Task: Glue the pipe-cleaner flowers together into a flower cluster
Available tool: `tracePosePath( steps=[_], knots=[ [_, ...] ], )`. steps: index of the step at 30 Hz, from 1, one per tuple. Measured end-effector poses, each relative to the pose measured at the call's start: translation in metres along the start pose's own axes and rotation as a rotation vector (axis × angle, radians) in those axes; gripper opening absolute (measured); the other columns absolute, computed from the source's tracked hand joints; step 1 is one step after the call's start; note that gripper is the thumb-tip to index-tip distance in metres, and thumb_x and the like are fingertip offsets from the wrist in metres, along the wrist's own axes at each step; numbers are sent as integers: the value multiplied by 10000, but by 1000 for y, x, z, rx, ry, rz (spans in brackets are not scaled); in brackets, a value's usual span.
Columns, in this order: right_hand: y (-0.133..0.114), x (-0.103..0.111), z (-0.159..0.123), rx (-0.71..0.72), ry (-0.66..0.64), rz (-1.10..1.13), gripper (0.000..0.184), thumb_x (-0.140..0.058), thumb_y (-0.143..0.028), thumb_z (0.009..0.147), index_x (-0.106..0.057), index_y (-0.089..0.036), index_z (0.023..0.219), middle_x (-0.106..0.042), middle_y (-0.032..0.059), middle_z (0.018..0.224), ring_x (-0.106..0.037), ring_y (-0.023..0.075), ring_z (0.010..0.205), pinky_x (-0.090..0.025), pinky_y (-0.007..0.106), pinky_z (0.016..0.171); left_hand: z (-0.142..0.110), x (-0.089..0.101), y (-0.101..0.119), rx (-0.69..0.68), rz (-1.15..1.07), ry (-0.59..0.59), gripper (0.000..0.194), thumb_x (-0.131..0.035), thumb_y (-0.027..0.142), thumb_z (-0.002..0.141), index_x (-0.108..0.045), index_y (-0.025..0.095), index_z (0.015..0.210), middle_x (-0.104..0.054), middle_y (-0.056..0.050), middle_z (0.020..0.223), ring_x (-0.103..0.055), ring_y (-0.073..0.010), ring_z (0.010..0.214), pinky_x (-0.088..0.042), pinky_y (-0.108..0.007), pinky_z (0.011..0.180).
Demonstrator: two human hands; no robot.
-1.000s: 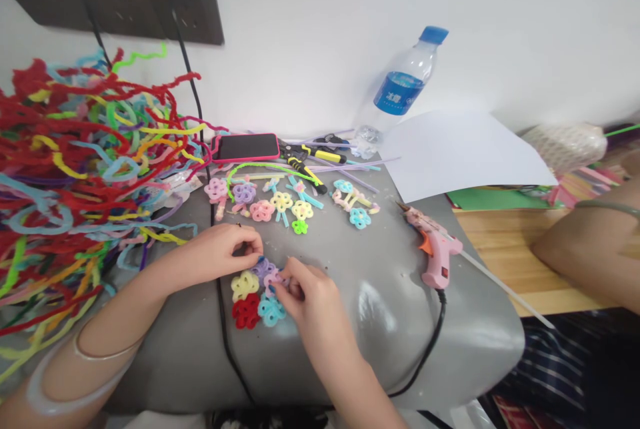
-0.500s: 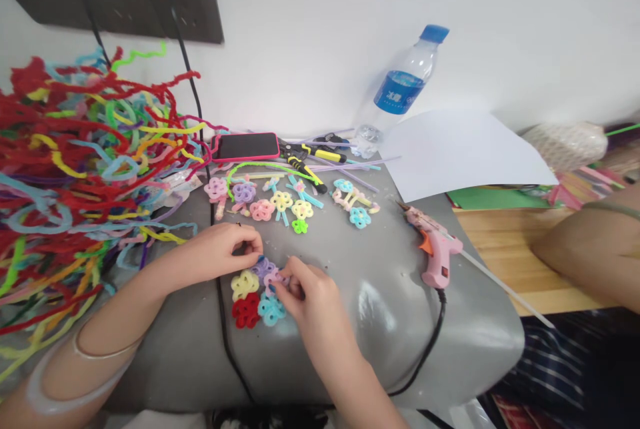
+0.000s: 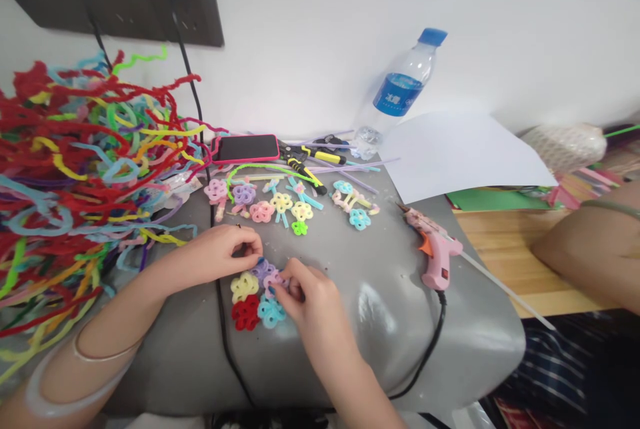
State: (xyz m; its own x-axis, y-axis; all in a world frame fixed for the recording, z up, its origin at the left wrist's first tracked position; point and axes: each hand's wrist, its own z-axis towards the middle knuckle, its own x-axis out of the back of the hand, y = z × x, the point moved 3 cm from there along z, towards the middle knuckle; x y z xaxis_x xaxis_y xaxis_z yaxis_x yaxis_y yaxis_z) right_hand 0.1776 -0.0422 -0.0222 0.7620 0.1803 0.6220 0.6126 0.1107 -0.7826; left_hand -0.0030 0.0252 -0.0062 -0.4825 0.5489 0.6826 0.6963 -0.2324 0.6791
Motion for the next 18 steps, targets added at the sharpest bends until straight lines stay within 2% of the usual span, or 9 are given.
tracePosePath(
  steps=[5,9,15,18],
  knots=[
    [1,1,-1,-36,8,47,108,-601,-226,863,-560,-217,764,-353,-74,580,-387,121,534,-312,229,512,1,-1,-1,-9,-9,6,122,-565,257,803,-657,205,741,-674,20,730,-579,-145,686,-357,-252,616],
    [1,1,-3,-70,19,120,45,-586,-254,869,-578,-212,885,-372,-78,602,-382,115,524,-317,233,513,2,-1,-3,0,-27,9,130,-562,260,804,-648,197,730,-671,17,725,-572,-142,675,-356,-251,610],
    [5,11,0,-95,108,339,201,-548,-378,914,-565,-192,987,-410,-70,616,-408,125,532,-326,240,502,1,4,-2,-41,-134,28,135,-544,251,817,-631,182,741,-630,23,697,-538,-124,640,-365,-235,602],
    [12,22,6,-92,165,328,226,-531,-404,919,-581,-187,955,-417,-61,615,-409,127,524,-322,245,494,1,7,-1,-44,-192,57,130,-547,251,824,-628,177,753,-615,26,693,-518,-117,627,-368,-230,602]
  ],
)
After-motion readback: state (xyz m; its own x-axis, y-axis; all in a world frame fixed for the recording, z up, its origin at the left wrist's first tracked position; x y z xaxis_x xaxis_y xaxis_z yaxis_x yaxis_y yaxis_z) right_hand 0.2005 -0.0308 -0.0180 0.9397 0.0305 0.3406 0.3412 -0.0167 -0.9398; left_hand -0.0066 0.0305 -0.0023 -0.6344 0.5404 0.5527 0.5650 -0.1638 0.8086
